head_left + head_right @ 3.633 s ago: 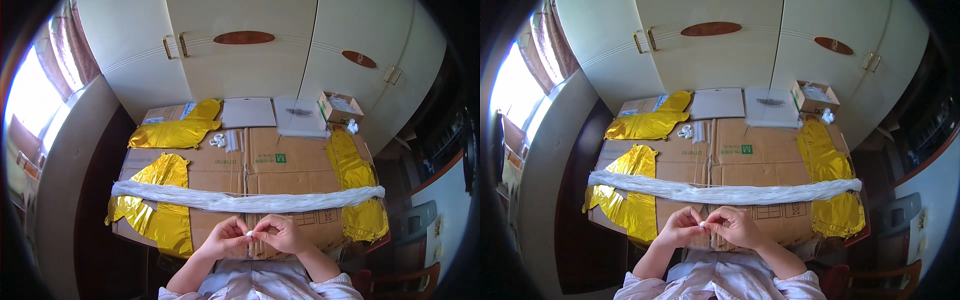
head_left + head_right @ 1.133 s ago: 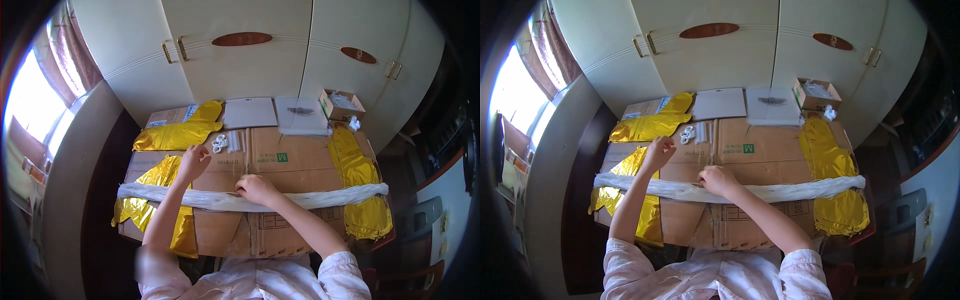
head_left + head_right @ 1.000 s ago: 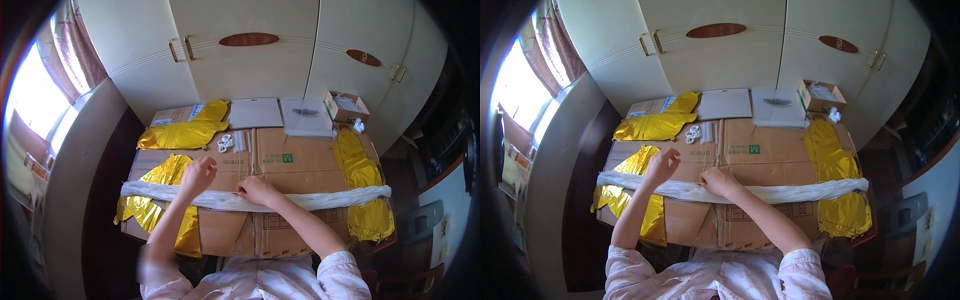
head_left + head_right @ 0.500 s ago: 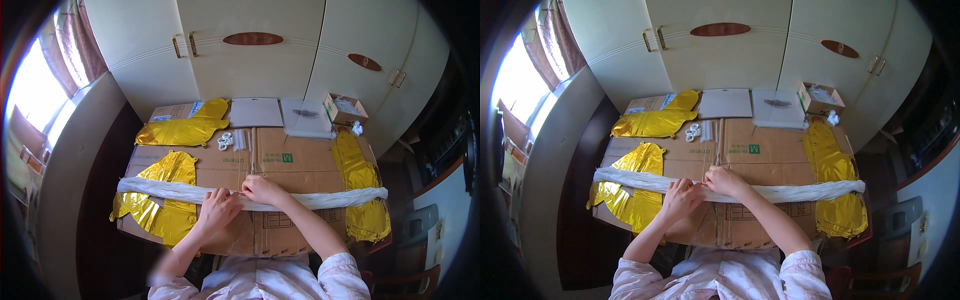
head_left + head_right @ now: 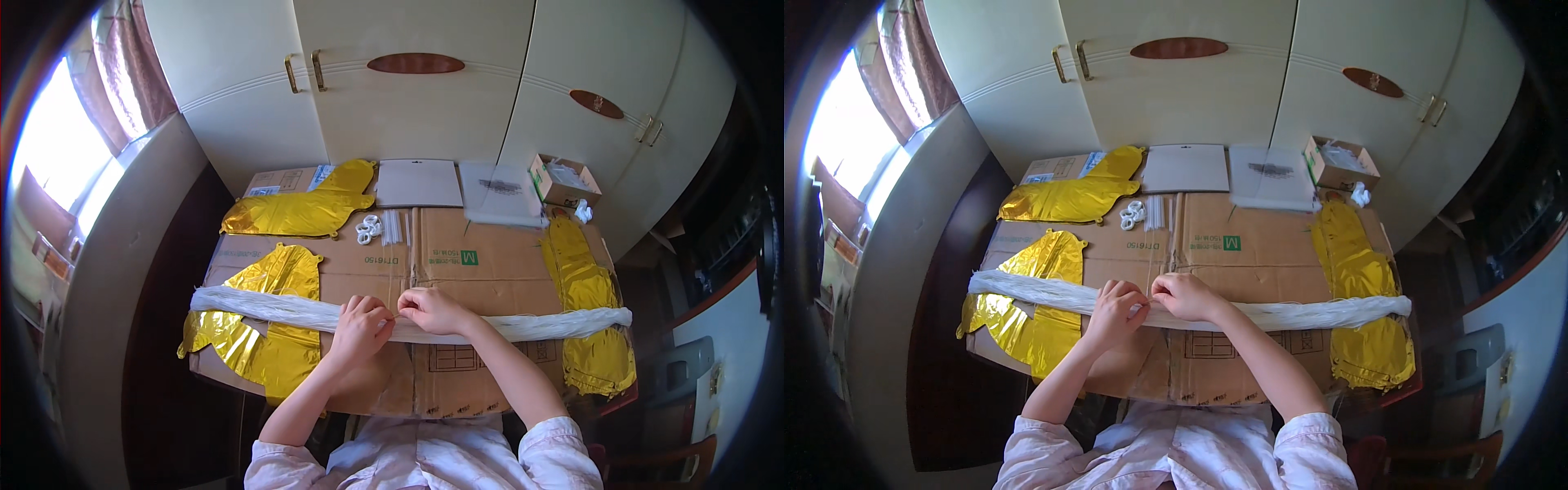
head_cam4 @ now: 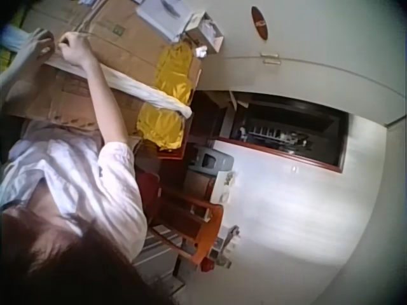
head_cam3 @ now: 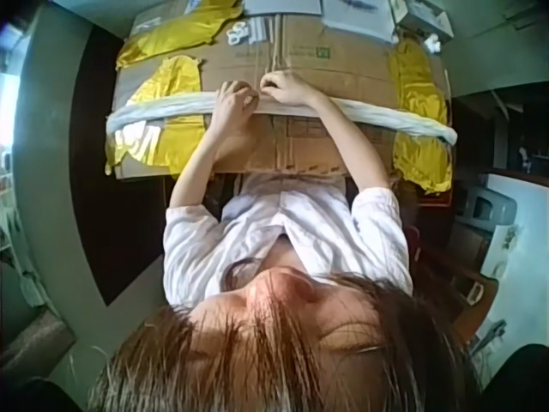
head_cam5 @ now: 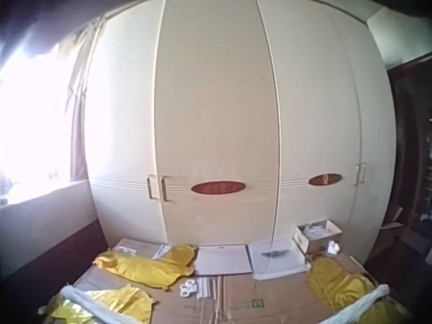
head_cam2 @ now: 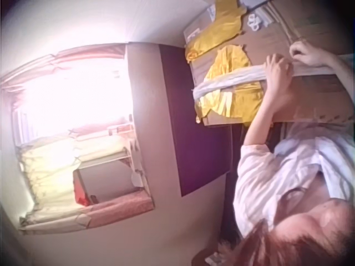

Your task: Wrapping gold-colored sheets in protective plastic film and securing them with string at a packaging station.

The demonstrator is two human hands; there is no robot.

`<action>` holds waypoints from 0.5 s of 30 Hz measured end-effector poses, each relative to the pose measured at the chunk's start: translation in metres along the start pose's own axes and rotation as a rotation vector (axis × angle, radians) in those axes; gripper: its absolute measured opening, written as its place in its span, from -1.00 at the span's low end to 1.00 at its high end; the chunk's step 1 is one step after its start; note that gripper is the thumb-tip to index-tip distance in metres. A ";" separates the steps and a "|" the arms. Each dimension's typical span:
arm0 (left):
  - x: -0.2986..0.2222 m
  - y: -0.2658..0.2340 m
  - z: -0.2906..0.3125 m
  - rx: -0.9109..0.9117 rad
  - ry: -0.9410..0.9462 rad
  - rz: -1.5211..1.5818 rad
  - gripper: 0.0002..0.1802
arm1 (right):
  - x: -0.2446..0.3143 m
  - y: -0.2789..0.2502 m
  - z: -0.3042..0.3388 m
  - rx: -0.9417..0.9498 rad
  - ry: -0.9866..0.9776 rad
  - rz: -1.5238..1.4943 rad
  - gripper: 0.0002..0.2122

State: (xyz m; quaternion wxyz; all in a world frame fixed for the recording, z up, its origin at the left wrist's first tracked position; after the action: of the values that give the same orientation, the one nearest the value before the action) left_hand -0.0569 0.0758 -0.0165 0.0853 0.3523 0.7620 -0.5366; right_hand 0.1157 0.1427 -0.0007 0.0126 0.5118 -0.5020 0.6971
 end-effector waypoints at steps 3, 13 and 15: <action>0.002 0.002 0.000 0.034 0.005 -0.016 -0.88 | -0.003 0.003 0.003 -0.119 -0.136 0.014 -0.87; 0.002 -0.004 0.001 0.091 -0.068 0.008 -0.83 | 0.037 -0.044 0.040 0.061 0.069 -0.150 -0.79; -0.005 -0.008 0.000 0.084 -0.060 0.016 -0.82 | 0.029 -0.058 0.058 0.057 0.100 -0.094 -0.77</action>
State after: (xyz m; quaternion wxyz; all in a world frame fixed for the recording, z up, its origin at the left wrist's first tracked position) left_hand -0.0579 0.0722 -0.0076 0.0972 0.3454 0.7331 -0.5778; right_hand 0.1733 0.1155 0.0586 0.0560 0.4995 -0.4561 0.7344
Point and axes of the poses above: each hand's wrist, its own z-axis away from the middle knuckle, its own y-axis out of the palm, x = y × z, the point moved 1 cm from there along -z, towards the middle knuckle, and after that the axes turned 5 degrees about z, right-handed, at the moved point
